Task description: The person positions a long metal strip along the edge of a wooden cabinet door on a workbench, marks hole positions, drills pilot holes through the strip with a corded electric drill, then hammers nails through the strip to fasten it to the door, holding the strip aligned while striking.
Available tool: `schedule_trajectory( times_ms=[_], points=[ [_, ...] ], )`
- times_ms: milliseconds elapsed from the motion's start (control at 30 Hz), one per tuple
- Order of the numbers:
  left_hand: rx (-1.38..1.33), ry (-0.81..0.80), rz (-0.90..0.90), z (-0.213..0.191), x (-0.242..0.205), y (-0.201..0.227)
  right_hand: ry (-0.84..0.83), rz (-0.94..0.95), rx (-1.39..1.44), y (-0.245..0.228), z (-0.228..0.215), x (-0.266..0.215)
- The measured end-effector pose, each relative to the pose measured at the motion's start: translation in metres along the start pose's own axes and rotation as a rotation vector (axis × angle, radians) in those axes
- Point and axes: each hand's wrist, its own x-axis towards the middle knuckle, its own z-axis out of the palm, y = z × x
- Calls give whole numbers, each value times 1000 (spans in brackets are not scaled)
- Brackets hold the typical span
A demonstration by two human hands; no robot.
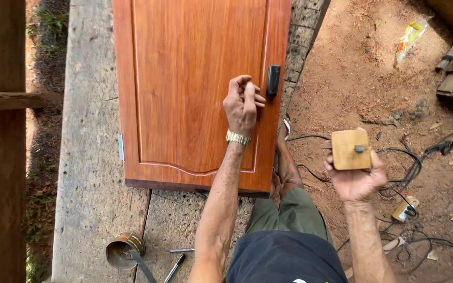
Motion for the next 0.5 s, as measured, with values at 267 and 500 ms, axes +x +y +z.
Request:
schedule_trajectory(
  times_ms=[267, 500],
  points=[
    [436, -5, 476, -4, -15, -13, 87, -122, -294, 95, -37, -38],
    [482, -79, 505, -6, -13, -12, 128, -68, -417, 147, -49, -76]
  ],
)
